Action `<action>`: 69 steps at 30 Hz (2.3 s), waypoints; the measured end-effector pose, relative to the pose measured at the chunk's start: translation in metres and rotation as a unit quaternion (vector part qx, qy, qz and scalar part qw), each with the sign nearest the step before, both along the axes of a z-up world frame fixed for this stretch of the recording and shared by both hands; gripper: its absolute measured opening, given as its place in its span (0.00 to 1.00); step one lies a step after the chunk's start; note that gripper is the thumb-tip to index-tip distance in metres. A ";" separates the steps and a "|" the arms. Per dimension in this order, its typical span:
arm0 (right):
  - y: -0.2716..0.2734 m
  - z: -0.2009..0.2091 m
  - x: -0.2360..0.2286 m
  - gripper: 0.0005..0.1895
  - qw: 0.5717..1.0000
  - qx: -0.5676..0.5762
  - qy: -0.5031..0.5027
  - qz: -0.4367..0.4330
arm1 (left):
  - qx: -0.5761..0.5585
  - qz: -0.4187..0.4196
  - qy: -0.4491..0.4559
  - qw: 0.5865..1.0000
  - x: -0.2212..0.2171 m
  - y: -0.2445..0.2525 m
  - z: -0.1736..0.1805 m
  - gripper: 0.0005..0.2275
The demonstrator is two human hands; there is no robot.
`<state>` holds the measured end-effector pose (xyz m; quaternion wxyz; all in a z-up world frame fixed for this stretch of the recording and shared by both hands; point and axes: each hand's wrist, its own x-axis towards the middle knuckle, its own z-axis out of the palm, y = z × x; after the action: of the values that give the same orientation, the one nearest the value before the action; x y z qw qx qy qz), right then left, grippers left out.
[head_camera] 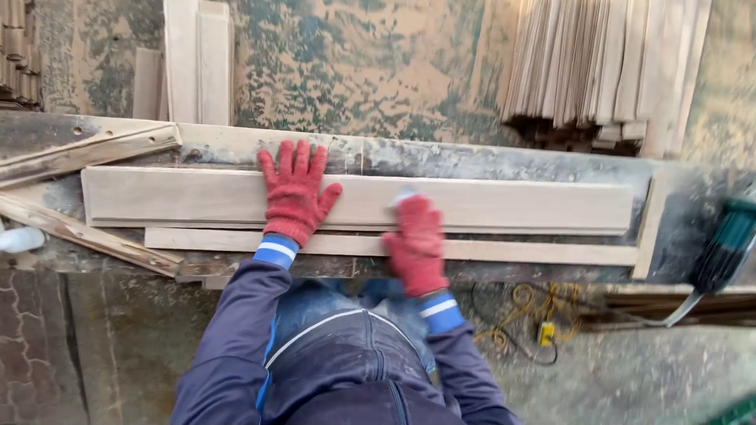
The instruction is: Sanding a wood plank using an angle grinder and then a hand sanding block.
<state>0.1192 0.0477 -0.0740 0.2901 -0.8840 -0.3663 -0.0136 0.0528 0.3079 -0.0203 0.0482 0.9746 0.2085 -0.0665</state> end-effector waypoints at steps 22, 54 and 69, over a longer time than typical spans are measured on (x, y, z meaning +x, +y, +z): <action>-0.119 -0.026 0.106 0.42 0.918 -0.218 0.041 -0.329 | 0.036 -0.049 -0.104 0.993 -0.008 0.002 -0.017 0.32; -0.082 0.025 0.041 0.54 0.984 -0.132 0.028 -0.114 | 0.102 -0.061 -0.131 0.984 -0.006 0.006 -0.021 0.32; -0.032 0.022 -0.002 0.55 0.994 -0.034 0.062 0.084 | 0.087 -0.066 -0.125 0.986 -0.007 0.004 -0.020 0.32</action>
<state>0.1171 0.0160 -0.0515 0.2825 -0.8584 -0.4209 0.0781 0.0453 0.3124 -0.0405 -0.0160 0.9874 0.1409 0.0707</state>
